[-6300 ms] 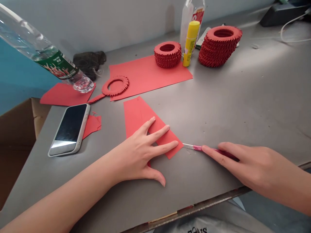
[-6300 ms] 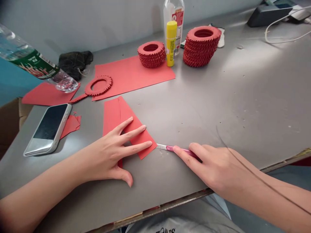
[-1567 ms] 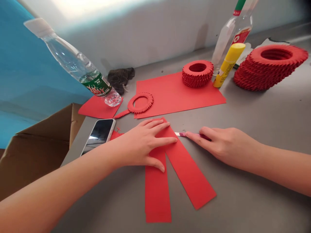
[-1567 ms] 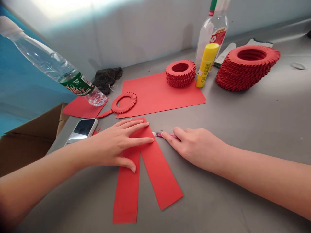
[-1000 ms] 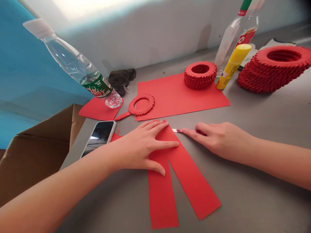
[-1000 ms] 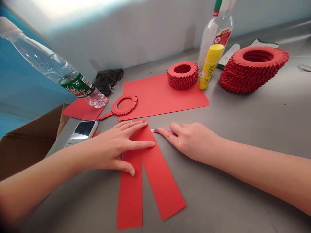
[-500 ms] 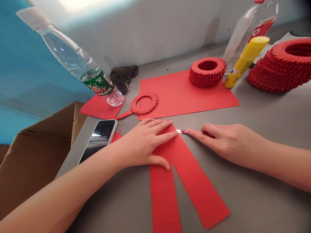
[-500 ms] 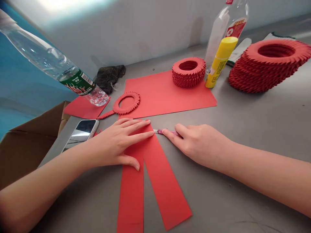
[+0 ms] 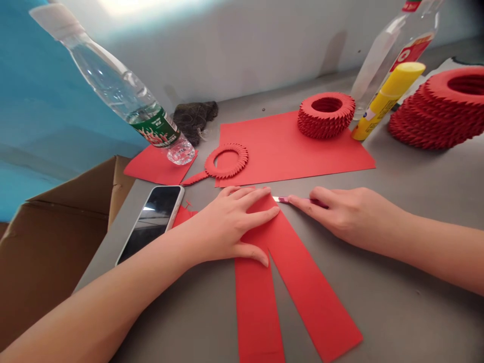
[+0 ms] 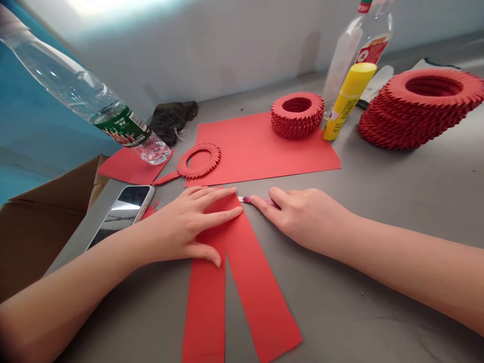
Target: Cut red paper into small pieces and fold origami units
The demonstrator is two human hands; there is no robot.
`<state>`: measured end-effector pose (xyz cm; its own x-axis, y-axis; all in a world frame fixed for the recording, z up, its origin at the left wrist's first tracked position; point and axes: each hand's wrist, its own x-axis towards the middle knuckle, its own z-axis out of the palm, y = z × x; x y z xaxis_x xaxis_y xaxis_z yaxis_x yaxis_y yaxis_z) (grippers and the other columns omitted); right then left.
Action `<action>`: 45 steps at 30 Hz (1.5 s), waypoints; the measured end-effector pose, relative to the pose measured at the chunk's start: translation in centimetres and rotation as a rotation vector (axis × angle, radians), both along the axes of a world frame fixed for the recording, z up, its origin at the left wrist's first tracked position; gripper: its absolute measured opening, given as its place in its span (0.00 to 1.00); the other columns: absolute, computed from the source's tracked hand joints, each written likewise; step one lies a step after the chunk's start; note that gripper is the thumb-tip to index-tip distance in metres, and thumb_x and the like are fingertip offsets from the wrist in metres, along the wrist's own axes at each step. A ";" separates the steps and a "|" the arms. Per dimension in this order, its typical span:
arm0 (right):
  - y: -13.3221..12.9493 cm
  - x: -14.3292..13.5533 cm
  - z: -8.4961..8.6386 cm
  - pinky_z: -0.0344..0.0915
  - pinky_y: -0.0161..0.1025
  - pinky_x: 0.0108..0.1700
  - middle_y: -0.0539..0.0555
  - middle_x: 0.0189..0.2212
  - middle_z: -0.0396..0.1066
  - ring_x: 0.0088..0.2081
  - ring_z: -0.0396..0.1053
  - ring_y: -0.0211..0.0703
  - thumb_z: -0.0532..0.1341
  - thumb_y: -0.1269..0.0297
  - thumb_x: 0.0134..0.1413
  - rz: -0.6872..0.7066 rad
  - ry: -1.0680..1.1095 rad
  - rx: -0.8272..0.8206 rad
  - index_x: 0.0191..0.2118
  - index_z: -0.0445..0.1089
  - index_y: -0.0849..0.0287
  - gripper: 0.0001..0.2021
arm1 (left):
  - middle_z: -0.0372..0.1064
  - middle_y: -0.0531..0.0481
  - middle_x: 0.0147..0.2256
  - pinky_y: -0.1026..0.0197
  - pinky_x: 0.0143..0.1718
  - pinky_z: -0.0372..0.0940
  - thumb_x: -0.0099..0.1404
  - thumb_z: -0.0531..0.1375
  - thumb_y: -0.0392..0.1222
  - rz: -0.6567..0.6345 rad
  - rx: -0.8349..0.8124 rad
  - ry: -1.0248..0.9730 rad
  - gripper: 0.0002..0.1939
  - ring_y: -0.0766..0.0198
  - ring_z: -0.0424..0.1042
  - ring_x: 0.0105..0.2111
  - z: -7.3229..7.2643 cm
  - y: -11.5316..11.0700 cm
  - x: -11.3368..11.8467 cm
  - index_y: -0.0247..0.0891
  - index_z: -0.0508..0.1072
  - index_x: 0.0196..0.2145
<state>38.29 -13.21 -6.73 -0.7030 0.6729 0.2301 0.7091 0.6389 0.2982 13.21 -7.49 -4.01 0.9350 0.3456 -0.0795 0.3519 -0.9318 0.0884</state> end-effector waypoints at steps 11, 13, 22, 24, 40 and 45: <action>0.2 -0.2 0.1 0.43 0.34 0.23 0.51 0.27 0.64 0.19 0.53 0.32 0.47 0.77 0.53 -0.006 -0.007 -0.003 0.56 0.57 0.60 0.23 | 0.54 0.36 0.54 0.45 0.52 0.49 0.54 0.47 0.69 0.017 0.041 0.002 0.40 0.47 0.55 0.53 0.1 -0.6 0.1 0.41 0.57 0.56; 0.2 -0.2 0.0 0.44 0.34 0.23 0.51 0.27 0.64 0.20 0.54 0.32 0.47 0.76 0.53 -0.004 -0.010 -0.002 0.55 0.57 0.60 0.23 | 0.53 0.36 0.54 0.46 0.51 0.51 0.54 0.47 0.69 0.017 0.044 -0.004 0.40 0.48 0.55 0.53 0.1 -0.7 0.1 0.40 0.57 0.56; 0.1 -0.2 0.4 0.46 0.35 0.24 0.51 0.27 0.63 0.23 0.59 0.34 0.47 0.77 0.52 0.012 -0.033 0.002 0.54 0.58 0.63 0.22 | 0.52 0.37 0.55 0.47 0.52 0.50 0.54 0.46 0.69 0.029 0.051 0.003 0.40 0.48 0.55 0.53 -0.1 -0.7 0.0 0.41 0.56 0.57; 0.2 -0.1 0.4 0.46 0.35 0.23 0.51 0.27 0.63 0.23 0.60 0.34 0.47 0.77 0.52 0.013 -0.036 -0.001 0.55 0.58 0.64 0.22 | 0.52 0.37 0.55 0.47 0.51 0.50 0.54 0.45 0.69 0.026 0.050 0.007 0.40 0.48 0.55 0.53 -0.1 -0.7 0.0 0.41 0.56 0.56; 1.3 -0.4 -0.1 0.44 0.34 0.22 0.54 0.28 0.64 0.21 0.56 0.34 0.49 0.76 0.51 -0.013 -0.006 0.004 0.55 0.58 0.63 0.23 | 0.54 0.37 0.54 0.47 0.51 0.52 0.54 0.47 0.68 0.032 0.031 -0.030 0.38 0.47 0.55 0.53 0.2 -0.9 0.1 0.40 0.58 0.55; 1.3 -0.5 -0.2 0.41 0.35 0.21 0.54 0.28 0.64 0.18 0.52 0.32 0.49 0.75 0.52 -0.038 -0.005 0.012 0.55 0.58 0.60 0.23 | 0.54 0.39 0.55 0.49 0.53 0.50 0.55 0.49 0.67 0.036 0.034 -0.033 0.38 0.49 0.54 0.55 0.2 -0.9 0.1 0.40 0.57 0.56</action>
<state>37.77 -11.91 -6.94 -0.6778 0.6966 0.2352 0.7317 0.6076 0.3090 13.36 -8.41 -3.76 0.9237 0.3813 -0.0363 0.3830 -0.9212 0.0687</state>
